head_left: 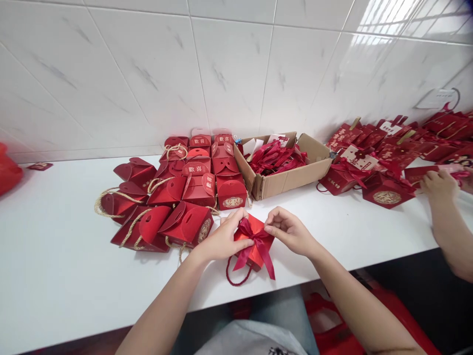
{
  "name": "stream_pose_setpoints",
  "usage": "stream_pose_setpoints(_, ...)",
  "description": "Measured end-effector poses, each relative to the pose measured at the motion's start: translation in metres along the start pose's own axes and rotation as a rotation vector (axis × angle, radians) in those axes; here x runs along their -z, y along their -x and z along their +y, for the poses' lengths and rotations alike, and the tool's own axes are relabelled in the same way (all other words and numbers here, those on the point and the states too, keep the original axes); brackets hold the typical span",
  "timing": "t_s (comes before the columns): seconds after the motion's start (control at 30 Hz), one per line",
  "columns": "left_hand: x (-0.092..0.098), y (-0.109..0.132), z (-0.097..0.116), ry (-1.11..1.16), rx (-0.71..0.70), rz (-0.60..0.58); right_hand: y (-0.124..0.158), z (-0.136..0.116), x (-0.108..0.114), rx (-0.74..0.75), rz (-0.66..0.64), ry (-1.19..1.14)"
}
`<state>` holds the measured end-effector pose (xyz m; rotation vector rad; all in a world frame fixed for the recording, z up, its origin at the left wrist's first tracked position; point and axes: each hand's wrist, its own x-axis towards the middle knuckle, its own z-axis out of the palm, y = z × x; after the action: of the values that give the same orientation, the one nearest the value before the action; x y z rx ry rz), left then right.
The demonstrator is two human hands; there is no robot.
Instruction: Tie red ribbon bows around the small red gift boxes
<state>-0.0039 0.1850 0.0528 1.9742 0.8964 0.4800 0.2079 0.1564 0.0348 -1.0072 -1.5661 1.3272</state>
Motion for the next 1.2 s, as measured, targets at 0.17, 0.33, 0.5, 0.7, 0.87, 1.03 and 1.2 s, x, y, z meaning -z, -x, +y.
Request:
stream_pose_setpoints(0.17, 0.002, 0.001, 0.008, -0.090, 0.040, -0.013, 0.000, -0.013, 0.005, -0.122, -0.154, -0.140)
stream_pose_setpoints(0.33, 0.003, 0.000, 0.005, -0.104, 0.047, 0.005, 0.000, -0.014, 0.006, -0.158, -0.119, -0.089)
stream_pose_setpoints(0.5, 0.002, -0.003, 0.001, -0.096, 0.045, -0.019, -0.002, -0.009, -0.013, -0.083, 0.091, 0.357)
stream_pose_setpoints(0.7, 0.005, -0.003, 0.004, -0.159, 0.046, -0.036, -0.005, -0.007, -0.018, -0.035, 0.097, 0.589)
stream_pose_setpoints(0.87, 0.005, -0.004, 0.004, -0.187, 0.057, -0.043, -0.005, -0.008, -0.014, -0.014, 0.052, 0.665)
stream_pose_setpoints(1.03, 0.004, -0.003, 0.001, -0.156, 0.057, -0.035, -0.005, -0.006, -0.017, 0.003, 0.061, 0.758)
stream_pose_setpoints(1.2, 0.006, -0.003, -0.002, -0.092, 0.017, -0.035, -0.002, -0.004, -0.020, 0.011, 0.095, 0.733)
